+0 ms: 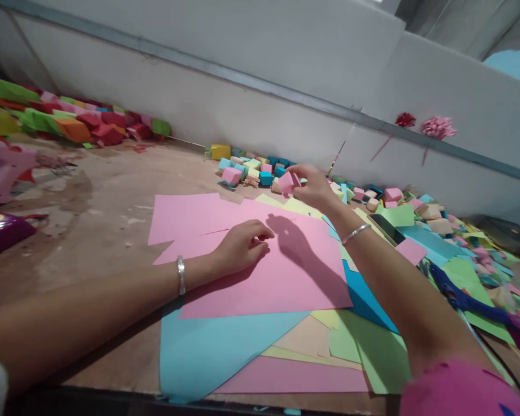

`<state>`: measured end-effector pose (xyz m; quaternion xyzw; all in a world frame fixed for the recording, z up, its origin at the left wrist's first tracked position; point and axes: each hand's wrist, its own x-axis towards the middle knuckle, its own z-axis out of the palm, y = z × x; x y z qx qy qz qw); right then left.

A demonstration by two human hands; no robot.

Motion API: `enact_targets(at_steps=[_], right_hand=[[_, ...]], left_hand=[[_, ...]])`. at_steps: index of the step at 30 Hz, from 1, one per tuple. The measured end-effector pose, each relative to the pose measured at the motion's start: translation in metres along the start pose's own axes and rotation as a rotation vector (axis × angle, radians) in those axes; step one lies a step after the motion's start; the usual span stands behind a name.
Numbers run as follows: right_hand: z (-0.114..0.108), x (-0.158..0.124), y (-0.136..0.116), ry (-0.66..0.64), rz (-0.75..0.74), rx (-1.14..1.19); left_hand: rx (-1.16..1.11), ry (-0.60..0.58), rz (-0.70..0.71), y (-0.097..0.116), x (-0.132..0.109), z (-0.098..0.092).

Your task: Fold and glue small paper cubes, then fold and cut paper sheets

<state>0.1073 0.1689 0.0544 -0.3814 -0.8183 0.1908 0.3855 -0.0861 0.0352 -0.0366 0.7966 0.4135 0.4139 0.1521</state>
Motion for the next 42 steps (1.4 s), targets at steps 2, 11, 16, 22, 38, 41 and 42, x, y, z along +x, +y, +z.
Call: enact_targets(at_steps=[2, 11, 16, 22, 38, 41, 42], right_hand=[[0.006, 0.030, 0.010, -0.093, -0.033, -0.074], [0.070, 0.101, 0.018, -0.483, -0.281, -0.259], [0.093, 0.122, 0.015, -0.582, -0.405, -0.281], [0.069, 0.123, 0.012, -0.537, -0.301, -0.380], [0.033, 0.099, 0.006, -0.378, 0.012, 0.041], [0.067, 0.127, -0.023, -0.397, -0.056, 0.079], [0.080, 0.139, -0.031, -0.382, -0.079, 0.066]], left_hand=[[0.035, -0.037, 0.070, 0.002, -0.003, -0.001], [0.082, -0.076, 0.083, 0.004, -0.005, 0.000], [0.095, -0.094, 0.073, 0.004, -0.006, 0.002], [0.072, -0.097, 0.069, 0.005, -0.006, 0.000], [0.049, -0.099, 0.040, 0.002, -0.007, 0.004], [0.063, -0.105, 0.046, 0.002, -0.008, 0.006], [0.072, -0.111, 0.047, 0.002, -0.008, 0.005]])
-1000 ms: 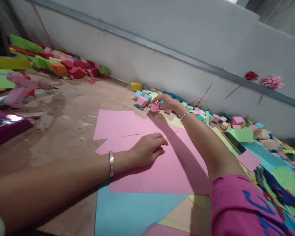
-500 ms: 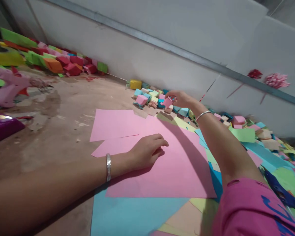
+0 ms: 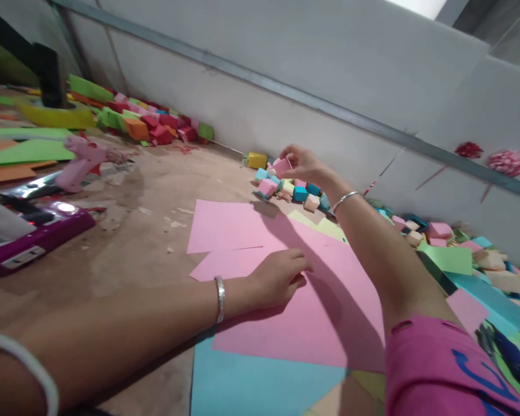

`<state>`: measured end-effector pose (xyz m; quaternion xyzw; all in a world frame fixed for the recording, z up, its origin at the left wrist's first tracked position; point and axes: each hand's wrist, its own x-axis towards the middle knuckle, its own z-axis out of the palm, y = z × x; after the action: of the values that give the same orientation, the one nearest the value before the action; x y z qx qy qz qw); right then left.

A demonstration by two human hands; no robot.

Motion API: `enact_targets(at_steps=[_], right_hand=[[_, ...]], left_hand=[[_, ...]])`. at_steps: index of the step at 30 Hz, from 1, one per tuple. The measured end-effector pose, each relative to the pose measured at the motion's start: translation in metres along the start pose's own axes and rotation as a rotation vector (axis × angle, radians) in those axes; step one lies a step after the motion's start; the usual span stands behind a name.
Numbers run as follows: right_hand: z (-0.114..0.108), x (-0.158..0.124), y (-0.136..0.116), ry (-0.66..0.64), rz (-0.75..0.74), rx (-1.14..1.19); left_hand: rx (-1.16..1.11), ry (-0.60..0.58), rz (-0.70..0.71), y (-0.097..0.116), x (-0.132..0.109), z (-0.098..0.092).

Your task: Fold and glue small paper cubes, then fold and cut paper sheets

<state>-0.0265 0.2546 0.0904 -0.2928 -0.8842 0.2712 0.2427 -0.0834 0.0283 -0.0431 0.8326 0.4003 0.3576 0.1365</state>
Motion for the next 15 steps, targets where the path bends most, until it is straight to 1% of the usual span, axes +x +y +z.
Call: enact_targets(at_steps=[2, 4, 6, 8, 9, 10, 12, 15], right_hand=[[0.015, 0.033, -0.010, 0.045, -0.016, -0.091], [0.029, 0.065, -0.016, 0.069, -0.001, -0.246], [0.042, 0.093, -0.018, 0.057, 0.019, -0.380], [0.054, 0.116, -0.015, 0.033, 0.041, -0.453], [0.060, 0.125, -0.013, 0.020, 0.055, -0.468], [0.066, 0.133, -0.009, 0.007, 0.071, -0.480], [0.076, 0.143, 0.001, -0.025, 0.109, -0.512], [0.086, 0.150, 0.018, -0.084, 0.163, -0.554]], left_hand=[[0.028, -0.021, 0.013, 0.001, -0.001, -0.002], [0.083, -0.058, 0.065, 0.002, -0.003, -0.004], [0.169, -0.099, 0.168, 0.003, -0.004, -0.005], [0.249, -0.113, 0.275, 0.004, -0.003, -0.001], [0.269, -0.105, 0.309, 0.004, -0.002, 0.002], [0.266, -0.095, 0.314, 0.004, -0.001, 0.006], [0.221, -0.084, 0.297, 0.003, 0.002, 0.014], [0.178, -0.074, 0.259, 0.000, 0.005, 0.024]])
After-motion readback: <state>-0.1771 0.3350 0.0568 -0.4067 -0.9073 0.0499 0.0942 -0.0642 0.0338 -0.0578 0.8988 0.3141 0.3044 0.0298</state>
